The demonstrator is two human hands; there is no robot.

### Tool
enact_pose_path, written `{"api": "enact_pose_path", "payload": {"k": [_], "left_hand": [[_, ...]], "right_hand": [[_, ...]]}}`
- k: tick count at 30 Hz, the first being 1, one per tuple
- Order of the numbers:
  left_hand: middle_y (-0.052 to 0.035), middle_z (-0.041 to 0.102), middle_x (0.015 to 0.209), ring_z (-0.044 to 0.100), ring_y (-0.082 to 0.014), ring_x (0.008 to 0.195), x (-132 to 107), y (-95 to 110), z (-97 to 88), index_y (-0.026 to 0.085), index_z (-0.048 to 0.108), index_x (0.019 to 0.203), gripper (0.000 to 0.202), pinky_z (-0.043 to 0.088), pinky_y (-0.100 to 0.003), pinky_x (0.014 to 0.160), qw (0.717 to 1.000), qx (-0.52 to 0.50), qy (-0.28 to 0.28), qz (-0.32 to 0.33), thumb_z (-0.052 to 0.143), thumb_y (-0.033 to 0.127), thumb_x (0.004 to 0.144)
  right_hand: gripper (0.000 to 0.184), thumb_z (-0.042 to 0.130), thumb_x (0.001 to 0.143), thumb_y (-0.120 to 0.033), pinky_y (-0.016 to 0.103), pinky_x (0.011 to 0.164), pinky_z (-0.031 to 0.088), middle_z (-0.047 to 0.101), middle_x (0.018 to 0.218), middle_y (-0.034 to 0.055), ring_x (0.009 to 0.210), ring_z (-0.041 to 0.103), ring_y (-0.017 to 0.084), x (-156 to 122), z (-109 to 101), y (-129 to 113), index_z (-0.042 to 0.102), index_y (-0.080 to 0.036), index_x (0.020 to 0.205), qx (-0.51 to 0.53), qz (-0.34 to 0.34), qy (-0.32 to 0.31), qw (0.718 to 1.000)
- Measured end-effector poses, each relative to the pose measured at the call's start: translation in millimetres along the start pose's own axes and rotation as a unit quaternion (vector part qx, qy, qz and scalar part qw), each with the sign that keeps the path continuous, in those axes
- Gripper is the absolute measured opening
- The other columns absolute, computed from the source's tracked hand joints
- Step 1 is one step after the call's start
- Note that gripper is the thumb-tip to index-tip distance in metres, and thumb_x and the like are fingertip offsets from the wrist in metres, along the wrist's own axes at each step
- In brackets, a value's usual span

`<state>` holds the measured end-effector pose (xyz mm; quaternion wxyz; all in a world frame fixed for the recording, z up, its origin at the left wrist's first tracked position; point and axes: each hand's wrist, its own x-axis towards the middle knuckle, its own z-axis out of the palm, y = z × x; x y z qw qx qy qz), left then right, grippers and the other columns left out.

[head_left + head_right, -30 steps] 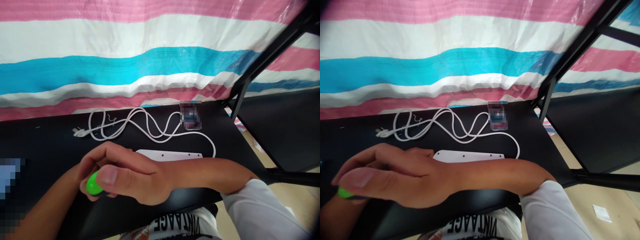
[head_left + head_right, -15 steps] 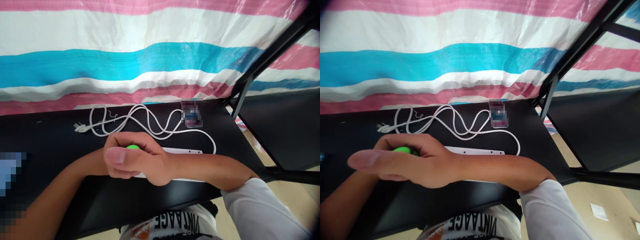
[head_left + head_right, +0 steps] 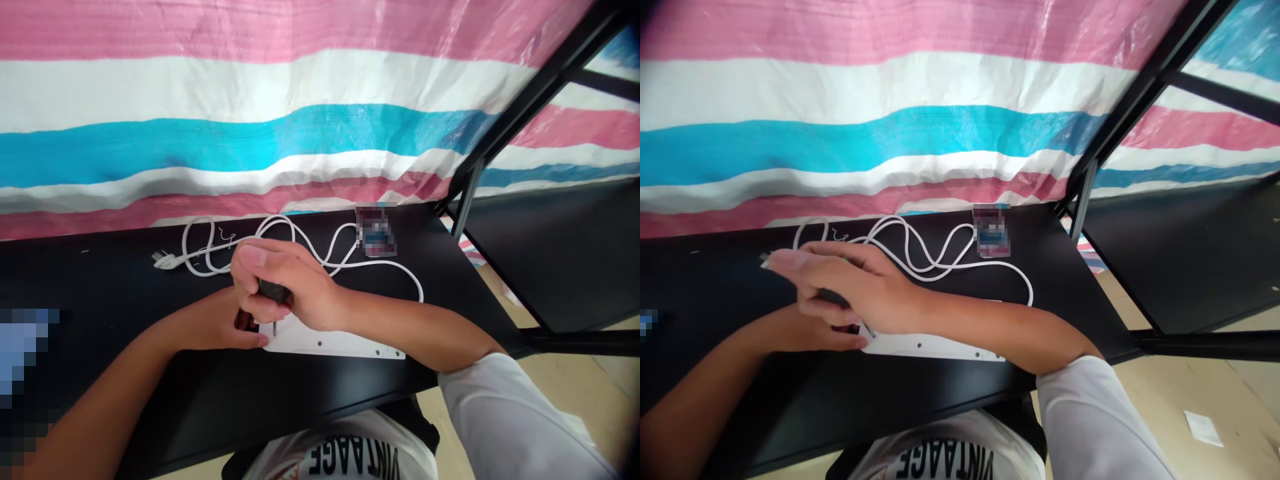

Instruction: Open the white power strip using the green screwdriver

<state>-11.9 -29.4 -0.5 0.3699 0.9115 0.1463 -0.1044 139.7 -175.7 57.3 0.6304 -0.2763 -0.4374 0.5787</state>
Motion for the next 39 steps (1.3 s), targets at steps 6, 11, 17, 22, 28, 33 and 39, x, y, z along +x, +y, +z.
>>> {"api": "enact_pose_path", "payload": {"k": [6, 11, 17, 22, 28, 33, 39], "left_hand": [[0.0075, 0.061, 0.071, 0.056, -0.0133, 0.067, -3.0, 12.4, -2.5, 0.018, 0.064, 0.09, 0.024, 0.038, -0.022, 0.062, 0.996, -0.024, -0.086, -0.022, 0.071, 0.04, 0.087], [0.0071, 0.07, 0.086, 0.065, -0.0174, 0.076, -10.0, 22.8, 1.1, 0.02, 0.064, 0.12, 0.054, 0.043, -0.023, 0.068, 0.998, 0.049, -0.016, -0.047, 0.083, 0.039, 0.072], [-0.0159, 0.047, 0.167, 0.046, -0.0367, 0.152, -7.8, 35.2, 39.0, 0.019, 0.04, 0.163, 0.101, 0.034, -0.049, 0.128, 0.967, 0.213, 0.064, 0.12, 0.087, 0.052, 0.08], [-0.0177, 0.051, 0.164, 0.051, -0.0355, 0.148, 5.2, 31.6, 64.9, 0.015, 0.032, 0.167, 0.096, 0.039, -0.051, 0.128, 0.959, 0.214, 0.085, 0.164, 0.08, 0.042, 0.088], [-0.0208, 0.052, 0.159, 0.054, -0.04, 0.143, 8.1, 28.9, 69.3, 0.018, 0.029, 0.168, 0.105, 0.05, -0.058, 0.12, 0.949, 0.209, 0.114, 0.209, 0.083, 0.048, 0.083], [-0.024, 0.055, 0.152, 0.055, -0.042, 0.139, 6.5, 34.0, 73.4, 0.011, 0.036, 0.163, 0.1, 0.053, -0.06, 0.117, 0.945, 0.197, 0.128, 0.228, 0.083, 0.036, 0.078], [-0.0206, 0.052, 0.155, 0.055, -0.0402, 0.141, 1.1, 29.5, 75.9, 0.018, 0.031, 0.167, 0.105, 0.056, -0.058, 0.116, 0.951, 0.19, 0.119, 0.214, 0.082, 0.034, 0.077]], "right_hand": [[0.042, 0.081, 0.091, -0.05, 0.025, 0.05, 0.033, 0.044, 0.057, -0.01, 0.049, 0.038, 0.008, -4.5, -30.9, -16.4, 0.051, -0.024, 0.079, -0.049, -0.096, 0.096, 0.99], [0.033, 0.081, 0.092, -0.046, 0.027, 0.07, 0.047, 0.057, 0.072, -0.0056, 0.072, 0.057, 0.012, -43.3, -68.5, -12.6, 0.058, -0.023, 0.087, -0.126, -0.139, 0.266, 0.946], [0.037, 0.069, 0.098, -0.055, 0.032, 0.082, 0.051, 0.069, 0.091, 0.0043, 0.087, 0.064, 0.017, -108.1, -94.9, -10.1, 0.069, -0.02, 0.088, -0.367, -0.092, 0.318, 0.869], [0.03, 0.073, 0.096, -0.05, 0.034, 0.078, 0.049, 0.075, 0.094, 0.0061, 0.08, 0.065, 0.018, -138.5, -125.8, -10.5, 0.073, -0.019, 0.099, -0.546, 0.047, 0.285, 0.786], [0.033, 0.071, 0.097, -0.046, 0.039, 0.096, 0.055, 0.078, 0.122, 0.0063, 0.106, 0.072, 0.023, -144.9, -132.6, -22.8, 0.073, -0.024, 0.122, -0.559, 0.121, 0.185, 0.799], [0.086, 0.084, 0.082, -0.063, 0.051, 0.126, 0.044, 0.05, 0.166, 0.0117, 0.152, 0.05, 0.036, -183.2, -94.6, -41.7, 0.054, -0.026, 0.154, -0.585, 0.191, 0.102, 0.782], [0.102, 0.091, 0.072, -0.036, 0.049, 0.11, 0.058, 0.04, 0.169, 0.0087, 0.142, 0.058, 0.035, -229.8, -64.0, -16.5, 0.041, -0.04, 0.161, -0.61, 0.231, 0.182, 0.736]]}}
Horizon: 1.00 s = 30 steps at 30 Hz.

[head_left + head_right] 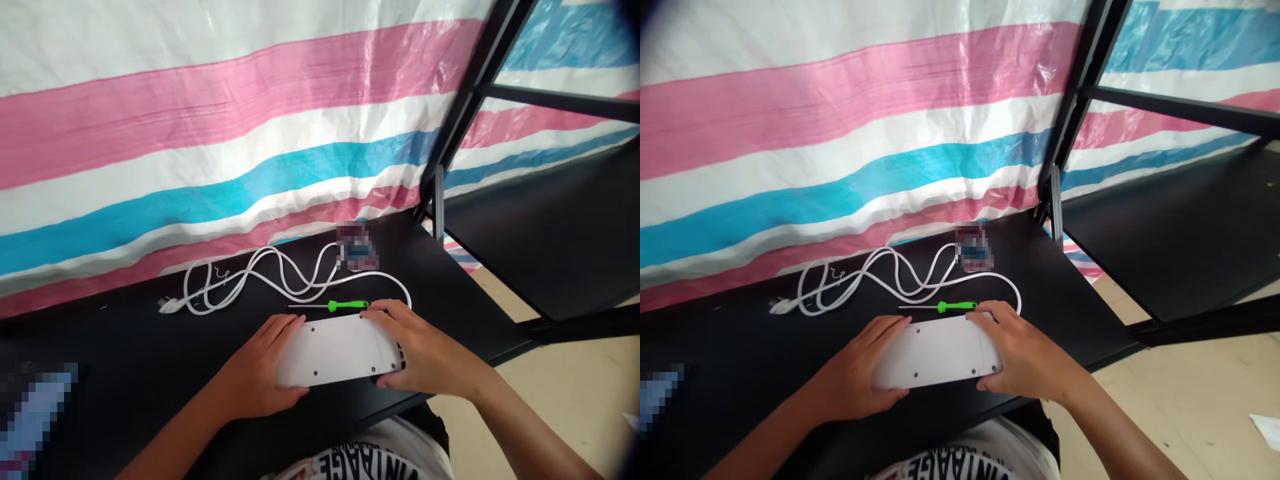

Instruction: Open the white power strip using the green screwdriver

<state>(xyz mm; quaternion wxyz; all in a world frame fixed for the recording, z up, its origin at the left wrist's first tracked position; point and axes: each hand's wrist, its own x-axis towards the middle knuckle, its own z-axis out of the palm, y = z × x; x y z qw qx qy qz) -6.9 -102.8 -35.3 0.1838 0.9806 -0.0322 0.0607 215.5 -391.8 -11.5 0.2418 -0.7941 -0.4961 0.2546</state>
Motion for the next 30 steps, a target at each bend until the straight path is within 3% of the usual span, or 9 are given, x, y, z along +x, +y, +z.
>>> {"api": "enact_pose_path", "payload": {"k": [4, 12, 17, 24, 30], "left_hand": [[-0.0194, 0.051, 0.157, 0.054, -0.0397, 0.143, -4.0, -0.4, 0.6, 0.019, 0.031, 0.168, 0.102, 0.056, -0.057, 0.117, 1.0, 0.002, 0.002, -0.004, 0.08, 0.034, 0.079], [-0.0194, 0.05, 0.157, 0.055, -0.0383, 0.143, -13.0, 0.8, 1.3, 0.018, 0.031, 0.167, 0.1, 0.056, -0.054, 0.118, 1.0, 0.005, 0.006, -0.017, 0.078, 0.037, 0.082], [-0.0163, 0.053, 0.157, 0.057, -0.0373, 0.142, -10.4, 9.2, -5.7, 0.022, 0.032, 0.166, 0.102, 0.057, -0.053, 0.117, 0.998, 0.019, -0.013, -0.05, 0.079, 0.031, 0.076], [-0.0138, 0.056, 0.156, 0.059, -0.0357, 0.14, -15.6, 11.0, -16.8, 0.024, 0.028, 0.169, 0.103, 0.061, -0.049, 0.113, 0.996, 0.05, -0.008, -0.067, 0.077, 0.031, 0.078], [-0.0174, 0.058, 0.148, 0.058, -0.0368, 0.138, -20.1, 5.3, -8.7, 0.016, 0.034, 0.163, 0.095, 0.058, -0.049, 0.115, 0.997, 0.061, 0.041, -0.007, 0.075, 0.031, 0.079]], "right_hand": [[0.103, 0.089, 0.072, -0.034, 0.048, 0.112, 0.057, 0.039, 0.169, 0.0069, 0.146, 0.055, 0.035, -2.5, 12.4, 10.3, 0.039, -0.043, 0.162, 0.033, 0.009, 0.005, 0.999], [0.105, 0.092, 0.068, -0.036, 0.048, 0.119, 0.052, 0.039, 0.167, 0.0041, 0.148, 0.053, 0.033, 0.9, 16.7, 16.3, 0.04, -0.047, 0.159, 0.1, 0.006, 0.015, 0.995], [0.102, 0.091, 0.069, -0.037, 0.049, 0.117, 0.053, 0.04, 0.166, 0.0036, 0.147, 0.052, 0.033, 1.0, 16.4, 16.3, 0.041, -0.048, 0.157, 0.103, 0.008, 0.015, 0.995], [0.099, 0.09, 0.07, -0.037, 0.05, 0.12, 0.05, 0.041, 0.165, -0.0002, 0.148, 0.051, 0.03, -0.5, 18.7, 16.1, 0.04, -0.051, 0.154, 0.098, 0.01, 0.021, 0.995], [0.099, 0.09, 0.07, -0.036, 0.048, 0.116, 0.054, 0.04, 0.165, 0.0016, 0.147, 0.052, 0.031, -2.1, 17.7, 12.8, 0.04, -0.049, 0.155, 0.102, 0.008, 0.019, 0.995]]}}
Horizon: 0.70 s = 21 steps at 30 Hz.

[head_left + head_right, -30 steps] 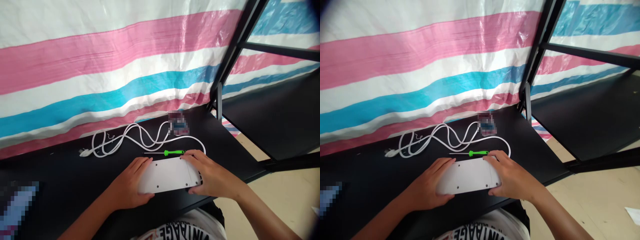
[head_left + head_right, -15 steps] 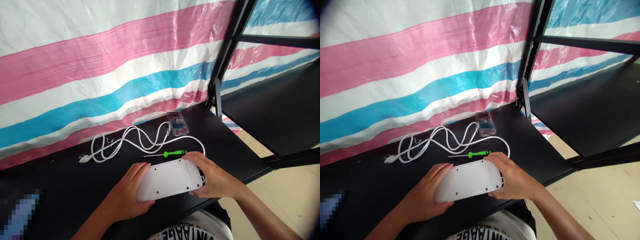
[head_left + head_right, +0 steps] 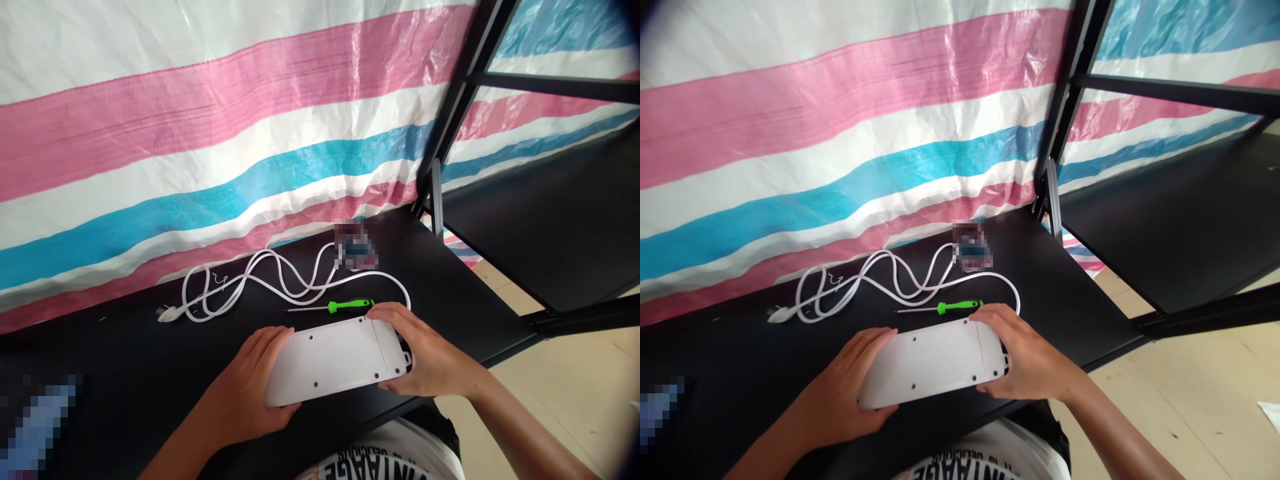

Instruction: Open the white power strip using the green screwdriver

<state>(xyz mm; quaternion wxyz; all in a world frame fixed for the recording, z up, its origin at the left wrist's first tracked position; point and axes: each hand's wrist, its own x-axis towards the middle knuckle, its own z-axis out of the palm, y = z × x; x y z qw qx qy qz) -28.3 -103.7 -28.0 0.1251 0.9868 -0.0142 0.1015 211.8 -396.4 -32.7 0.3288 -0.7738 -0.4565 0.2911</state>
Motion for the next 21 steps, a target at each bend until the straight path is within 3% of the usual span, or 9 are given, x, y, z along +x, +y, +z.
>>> {"api": "enact_pose_path", "payload": {"k": [5, 14, 21], "left_hand": [[-0.0198, 0.058, 0.145, 0.056, -0.0383, 0.138, 0.9, 1.3, 3.4, 0.013, 0.031, 0.164, 0.094, 0.057, -0.051, 0.115, 0.999, 0.004, 0.033, 0.039, 0.071, 0.027, 0.08], [-0.0203, 0.062, 0.142, 0.063, -0.0381, 0.132, 5.6, 4.2, -9.7, 0.012, 0.033, 0.161, 0.095, 0.063, -0.05, 0.109, 0.998, 0.031, -0.006, 0.046, 0.073, 0.028, 0.076], [-0.0217, 0.056, 0.157, 0.057, -0.0368, 0.144, -8.8, -8.5, -0.6, 0.013, 0.035, 0.163, 0.081, 0.058, -0.049, 0.117, 0.998, 0.004, 0.0, 0.068, 0.069, 0.034, 0.093]], "right_hand": [[0.1, 0.09, 0.071, -0.036, 0.049, 0.115, 0.055, 0.04, 0.166, 0.0038, 0.147, 0.052, 0.032, -1.4, -2.3, -2.1, 0.039, -0.047, 0.156, 0.0, -0.003, -0.005, 1.0], [0.098, 0.091, 0.071, -0.038, 0.051, 0.121, 0.051, 0.042, 0.166, 0.0056, 0.147, 0.054, 0.033, 0.6, -7.0, -1.8, 0.041, -0.043, 0.156, -0.005, -0.008, -0.016, 1.0], [0.097, 0.092, 0.072, -0.042, 0.053, 0.123, 0.048, 0.042, 0.166, 0.0066, 0.149, 0.052, 0.033, 1.2, -5.2, 2.2, 0.042, -0.042, 0.156, -0.013, -0.017, -0.012, 1.0]]}}
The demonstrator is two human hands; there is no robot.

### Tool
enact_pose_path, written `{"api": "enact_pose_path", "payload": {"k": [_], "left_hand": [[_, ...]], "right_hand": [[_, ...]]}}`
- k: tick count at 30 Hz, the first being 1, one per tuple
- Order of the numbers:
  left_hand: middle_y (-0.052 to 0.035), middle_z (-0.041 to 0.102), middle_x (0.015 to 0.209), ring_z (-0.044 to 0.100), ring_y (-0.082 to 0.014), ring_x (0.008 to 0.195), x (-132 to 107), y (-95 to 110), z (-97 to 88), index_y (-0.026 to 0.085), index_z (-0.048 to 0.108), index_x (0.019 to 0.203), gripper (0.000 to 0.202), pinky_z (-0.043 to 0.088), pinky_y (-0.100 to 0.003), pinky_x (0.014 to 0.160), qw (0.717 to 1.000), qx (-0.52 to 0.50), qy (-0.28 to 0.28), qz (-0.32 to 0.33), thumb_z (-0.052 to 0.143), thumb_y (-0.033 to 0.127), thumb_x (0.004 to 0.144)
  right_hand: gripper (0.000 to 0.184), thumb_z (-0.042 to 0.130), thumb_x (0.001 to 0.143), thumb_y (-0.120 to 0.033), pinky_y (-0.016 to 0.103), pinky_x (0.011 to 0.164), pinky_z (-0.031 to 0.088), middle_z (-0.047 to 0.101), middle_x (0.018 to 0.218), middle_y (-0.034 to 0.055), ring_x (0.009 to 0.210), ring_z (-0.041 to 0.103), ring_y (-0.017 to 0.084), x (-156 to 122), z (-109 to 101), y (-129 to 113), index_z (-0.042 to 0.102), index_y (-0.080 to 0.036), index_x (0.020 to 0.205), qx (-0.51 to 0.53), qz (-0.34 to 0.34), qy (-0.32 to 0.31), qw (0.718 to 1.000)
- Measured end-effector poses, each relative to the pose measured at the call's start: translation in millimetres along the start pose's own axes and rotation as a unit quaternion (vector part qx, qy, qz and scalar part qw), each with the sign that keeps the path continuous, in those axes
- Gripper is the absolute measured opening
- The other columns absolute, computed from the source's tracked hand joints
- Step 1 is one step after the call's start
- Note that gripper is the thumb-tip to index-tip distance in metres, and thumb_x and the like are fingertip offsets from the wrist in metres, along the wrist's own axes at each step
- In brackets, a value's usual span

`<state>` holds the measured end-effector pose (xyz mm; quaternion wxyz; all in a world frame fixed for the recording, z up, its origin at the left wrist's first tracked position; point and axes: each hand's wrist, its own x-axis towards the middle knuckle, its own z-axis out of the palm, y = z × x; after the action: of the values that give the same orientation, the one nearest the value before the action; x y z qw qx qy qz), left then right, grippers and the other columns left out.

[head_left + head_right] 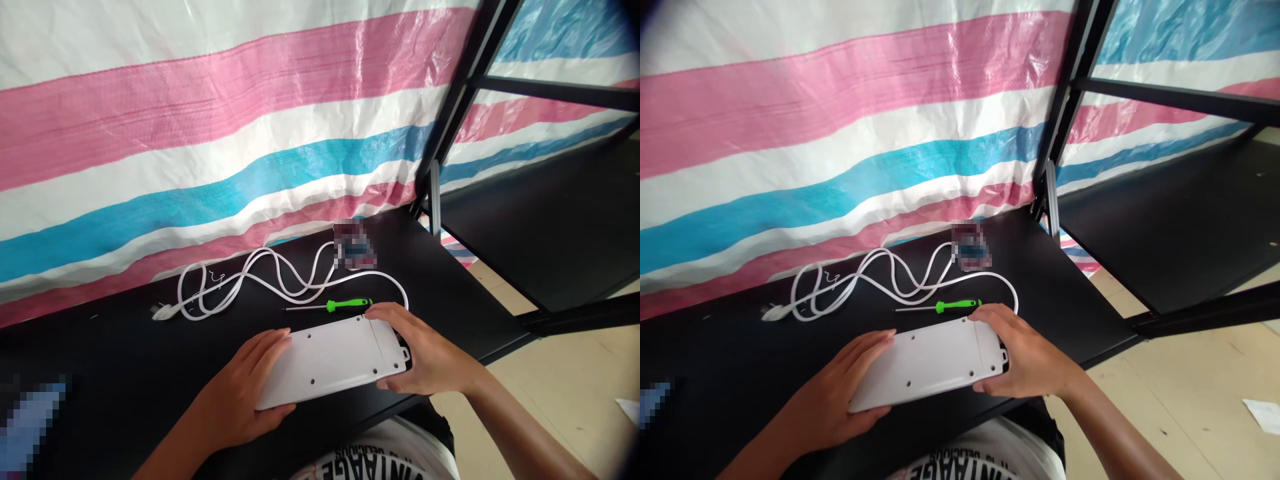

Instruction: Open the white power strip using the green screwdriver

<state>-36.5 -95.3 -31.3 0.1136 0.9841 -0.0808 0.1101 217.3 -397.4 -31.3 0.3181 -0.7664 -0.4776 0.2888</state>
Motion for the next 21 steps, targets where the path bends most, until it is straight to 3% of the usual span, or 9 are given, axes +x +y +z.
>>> {"api": "enact_pose_path", "payload": {"k": [5, 11, 16, 21], "left_hand": [[-0.0197, 0.054, 0.158, 0.058, -0.0338, 0.144, -16.6, -9.0, 6.9, 0.018, 0.032, 0.165, 0.079, 0.057, -0.047, 0.118, 0.997, -0.049, 0.02, -0.047, 0.068, 0.033, 0.096], [-0.0187, 0.052, 0.158, 0.059, -0.0346, 0.143, -21.0, -10.7, 10.4, 0.024, 0.034, 0.164, 0.081, 0.056, -0.048, 0.119, 0.99, -0.093, 0.005, -0.107, 0.073, 0.047, 0.098], [-0.0178, 0.053, 0.157, 0.06, -0.0373, 0.141, -22.8, -11.2, 14.3, 0.027, 0.035, 0.164, 0.092, 0.057, -0.05, 0.117, 0.985, -0.116, -0.002, -0.129, 0.081, 0.057, 0.09], [-0.0188, 0.051, 0.157, 0.059, -0.0374, 0.141, -24.6, -11.7, 18.0, 0.026, 0.033, 0.164, 0.094, 0.055, -0.052, 0.119, 0.985, -0.116, -0.002, -0.125, 0.078, 0.061, 0.09]], "right_hand": [[0.096, 0.092, 0.075, -0.05, 0.056, 0.122, 0.048, 0.044, 0.166, 0.0116, 0.151, 0.051, 0.036, 0.7, 4.1, 4.8, 0.043, -0.037, 0.158, -0.01, -0.024, 0.015, 1.0], [0.097, 0.088, 0.078, -0.06, 0.057, 0.121, 0.05, 0.045, 0.167, 0.0132, 0.152, 0.05, 0.037, -0.6, 6.4, 6.9, 0.041, -0.034, 0.16, -0.043, -0.039, 0.022, 0.998], [0.099, 0.087, 0.079, -0.06, 0.055, 0.123, 0.049, 0.041, 0.17, 0.0099, 0.153, 0.049, 0.036, -3.1, 8.9, 7.3, 0.037, -0.038, 0.162, -0.056, -0.027, 0.022, 0.998], [0.102, 0.089, 0.078, -0.053, 0.056, 0.124, 0.048, 0.037, 0.171, 0.0079, 0.154, 0.048, 0.035, -5.6, 8.8, 5.7, 0.031, -0.042, 0.162, -0.05, -0.002, 0.013, 0.999]]}}
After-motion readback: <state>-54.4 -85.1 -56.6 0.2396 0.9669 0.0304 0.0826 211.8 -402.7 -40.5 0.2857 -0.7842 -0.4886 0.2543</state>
